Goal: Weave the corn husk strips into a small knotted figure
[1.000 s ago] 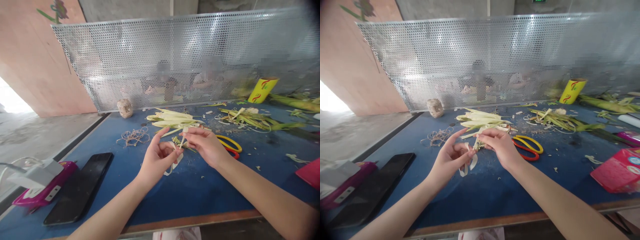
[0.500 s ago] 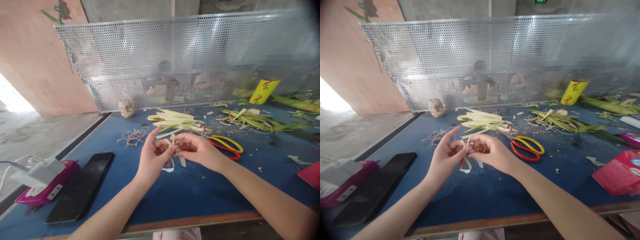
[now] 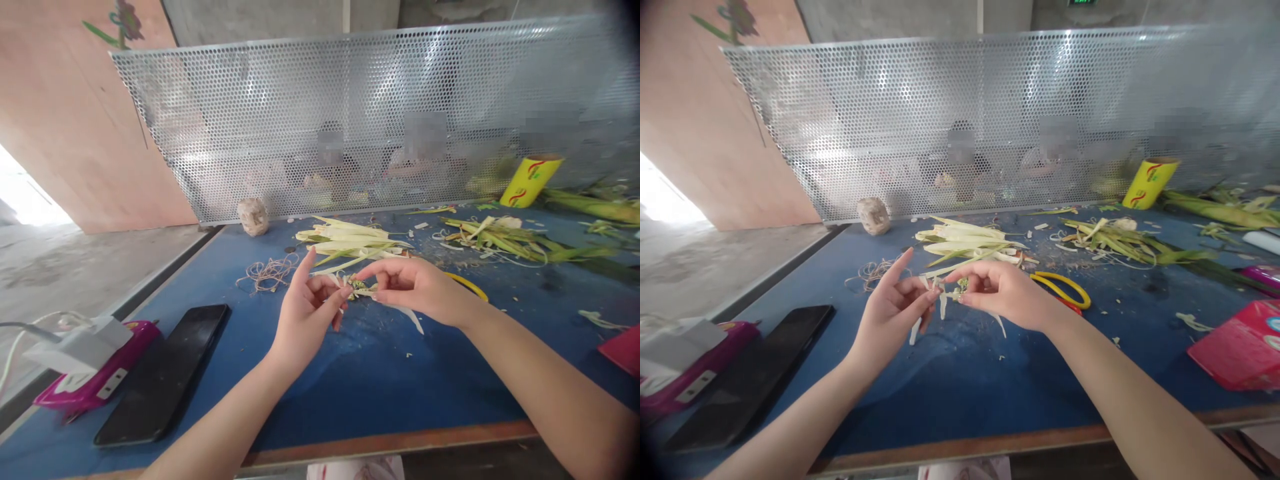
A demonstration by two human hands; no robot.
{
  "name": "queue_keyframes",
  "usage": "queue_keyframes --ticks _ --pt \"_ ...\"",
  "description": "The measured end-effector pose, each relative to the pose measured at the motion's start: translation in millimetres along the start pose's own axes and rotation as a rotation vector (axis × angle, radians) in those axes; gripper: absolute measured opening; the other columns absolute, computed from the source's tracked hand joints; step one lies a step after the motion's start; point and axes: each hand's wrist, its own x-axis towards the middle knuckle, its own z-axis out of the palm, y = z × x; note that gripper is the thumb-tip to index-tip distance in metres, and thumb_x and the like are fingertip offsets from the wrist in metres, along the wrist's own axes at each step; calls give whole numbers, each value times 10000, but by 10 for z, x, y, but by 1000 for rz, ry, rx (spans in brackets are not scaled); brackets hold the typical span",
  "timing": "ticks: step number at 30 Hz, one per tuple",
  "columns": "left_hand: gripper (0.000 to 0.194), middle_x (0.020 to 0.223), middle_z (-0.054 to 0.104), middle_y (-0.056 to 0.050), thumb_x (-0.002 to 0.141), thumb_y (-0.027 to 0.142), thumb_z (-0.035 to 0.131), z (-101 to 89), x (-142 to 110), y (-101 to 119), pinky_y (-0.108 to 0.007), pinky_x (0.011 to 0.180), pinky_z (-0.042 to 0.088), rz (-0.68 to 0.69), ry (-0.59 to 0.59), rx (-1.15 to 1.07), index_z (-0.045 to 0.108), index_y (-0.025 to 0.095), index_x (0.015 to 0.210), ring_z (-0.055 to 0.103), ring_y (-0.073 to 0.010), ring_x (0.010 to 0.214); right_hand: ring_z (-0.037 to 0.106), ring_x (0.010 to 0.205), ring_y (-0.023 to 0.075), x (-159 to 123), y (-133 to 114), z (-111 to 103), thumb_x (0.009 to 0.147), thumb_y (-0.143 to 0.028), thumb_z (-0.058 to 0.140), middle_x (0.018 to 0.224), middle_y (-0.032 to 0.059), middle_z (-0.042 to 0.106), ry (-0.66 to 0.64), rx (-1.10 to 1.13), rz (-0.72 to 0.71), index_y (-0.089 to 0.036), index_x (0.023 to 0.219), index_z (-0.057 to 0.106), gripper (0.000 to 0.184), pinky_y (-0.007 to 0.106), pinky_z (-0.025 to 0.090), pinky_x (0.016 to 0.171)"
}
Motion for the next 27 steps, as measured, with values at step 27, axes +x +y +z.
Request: queue_keyframes --ticks 27 --pt "1023 1337 435 -167 748 87 602 -8 -56 8 -159 361 408 -50 -295 -56 -139 431 1362 661 -133 621 416 448 46 73 125 239 727 -303 670 530 -56 497 9 478 112 -159 940 607 265 178 301 432"
